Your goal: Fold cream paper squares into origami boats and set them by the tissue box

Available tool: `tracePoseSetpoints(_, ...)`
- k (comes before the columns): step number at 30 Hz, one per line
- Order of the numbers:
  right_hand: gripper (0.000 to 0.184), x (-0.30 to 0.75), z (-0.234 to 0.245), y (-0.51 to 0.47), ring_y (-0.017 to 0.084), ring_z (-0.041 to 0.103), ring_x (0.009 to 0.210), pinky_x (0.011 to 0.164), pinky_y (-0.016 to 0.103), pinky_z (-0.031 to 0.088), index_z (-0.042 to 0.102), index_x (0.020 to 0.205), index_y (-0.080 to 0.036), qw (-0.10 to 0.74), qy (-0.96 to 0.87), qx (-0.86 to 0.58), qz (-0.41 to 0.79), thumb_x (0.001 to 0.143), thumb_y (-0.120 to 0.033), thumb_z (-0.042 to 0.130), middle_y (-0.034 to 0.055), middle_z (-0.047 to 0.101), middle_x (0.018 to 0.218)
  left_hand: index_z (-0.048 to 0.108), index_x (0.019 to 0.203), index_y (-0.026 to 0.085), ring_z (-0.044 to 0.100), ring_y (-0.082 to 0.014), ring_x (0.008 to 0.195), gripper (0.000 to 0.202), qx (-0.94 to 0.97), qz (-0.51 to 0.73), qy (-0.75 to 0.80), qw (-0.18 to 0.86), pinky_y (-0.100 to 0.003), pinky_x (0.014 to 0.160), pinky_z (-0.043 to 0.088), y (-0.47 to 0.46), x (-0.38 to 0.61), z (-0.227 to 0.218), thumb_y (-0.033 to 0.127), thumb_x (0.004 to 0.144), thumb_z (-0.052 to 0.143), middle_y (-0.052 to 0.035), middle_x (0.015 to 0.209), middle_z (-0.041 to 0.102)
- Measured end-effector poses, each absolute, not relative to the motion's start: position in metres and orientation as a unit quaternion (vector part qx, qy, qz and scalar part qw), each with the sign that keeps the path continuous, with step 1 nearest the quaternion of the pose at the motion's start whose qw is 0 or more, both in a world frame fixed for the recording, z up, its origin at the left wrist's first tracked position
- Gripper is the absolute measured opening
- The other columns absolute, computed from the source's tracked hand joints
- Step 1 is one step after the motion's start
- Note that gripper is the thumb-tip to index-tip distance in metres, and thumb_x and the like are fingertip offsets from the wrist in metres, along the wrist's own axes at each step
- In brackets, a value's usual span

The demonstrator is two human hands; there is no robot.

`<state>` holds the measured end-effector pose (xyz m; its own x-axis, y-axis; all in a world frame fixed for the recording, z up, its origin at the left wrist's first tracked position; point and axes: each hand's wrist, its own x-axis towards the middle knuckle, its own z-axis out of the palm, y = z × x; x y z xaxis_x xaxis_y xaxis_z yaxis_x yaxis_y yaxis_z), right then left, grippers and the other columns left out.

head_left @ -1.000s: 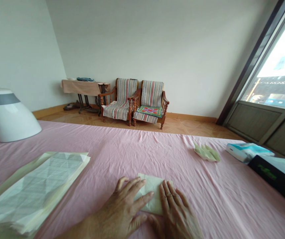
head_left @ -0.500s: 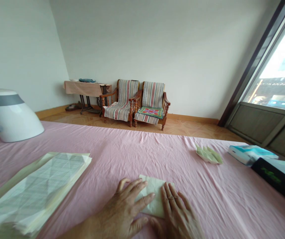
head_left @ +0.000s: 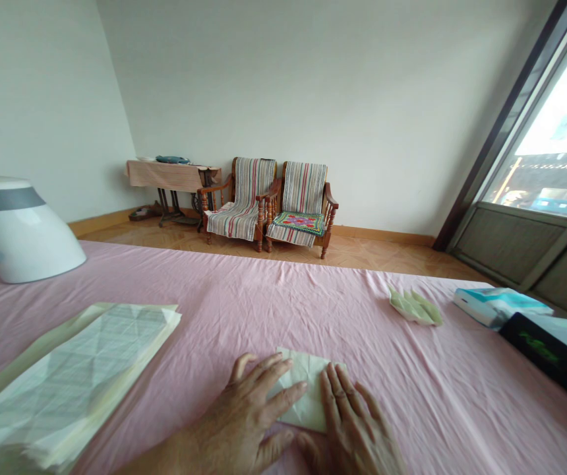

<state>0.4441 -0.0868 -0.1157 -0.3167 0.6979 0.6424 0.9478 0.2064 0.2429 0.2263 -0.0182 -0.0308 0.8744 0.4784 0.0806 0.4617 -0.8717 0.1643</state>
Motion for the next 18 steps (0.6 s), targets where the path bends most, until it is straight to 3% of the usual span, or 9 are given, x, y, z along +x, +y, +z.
tracePoseSetpoints(2, 0.072, 0.446, -0.108, -0.087, 0.029, 0.064, 0.106, 0.081, 0.038, 0.047, 0.053, 0.13, -0.005, 0.19, -0.753, -0.527, -0.345, 0.088, -0.064, 0.046, 0.0191, 0.064, 0.12, 0.032, 0.146, 0.033, 0.034, -0.0318, 0.137, 0.05, 0.965, 0.056, 0.247, 0.073, -0.06, 0.106, 0.03, -0.019, 0.226, -0.031, 0.044, 0.099, 0.043, -0.0094, 0.149, 0.038)
tracePoseSetpoints(5, 0.065, 0.443, -0.097, -0.088, 0.027, 0.067, 0.099, 0.079, 0.037, 0.047, 0.065, 0.112, -0.006, 0.204, -0.736, -0.524, -0.377, 0.089, -0.063, 0.045, 0.0173, 0.069, 0.109, 0.031, 0.146, 0.034, 0.033, -0.0318, 0.137, 0.049, 0.964, 0.051, 0.25, 0.077, -0.06, 0.106, 0.03, -0.019, 0.226, -0.03, 0.043, 0.099, 0.043, -0.0091, 0.15, 0.037)
tracePoseSetpoints(12, 0.065, 0.427, -0.093, -0.089, 0.028, 0.067, 0.096, 0.08, 0.041, 0.045, 0.067, 0.104, -0.01, 0.251, -0.688, -0.579, -0.358, 0.093, -0.063, 0.03, 0.0172, 0.072, 0.101, 0.028, 0.147, 0.035, 0.033, -0.0332, 0.137, 0.049, 0.966, 0.055, 0.241, 0.069, -0.062, 0.105, 0.03, -0.018, 0.226, -0.032, 0.044, 0.1, 0.039, -0.0104, 0.15, 0.037)
tracePoseSetpoints(18, 0.06, 0.431, -0.093, -0.09, 0.028, 0.068, 0.095, 0.082, 0.04, 0.044, 0.063, 0.108, -0.011, 0.245, -0.702, -0.556, -0.372, 0.091, -0.062, 0.037, 0.0167, 0.071, 0.104, 0.033, 0.145, 0.039, 0.034, -0.0342, 0.136, 0.045, 0.97, 0.075, 0.224, 0.057, -0.059, 0.105, 0.031, -0.018, 0.224, -0.033, 0.043, 0.101, 0.039, -0.01, 0.15, 0.036)
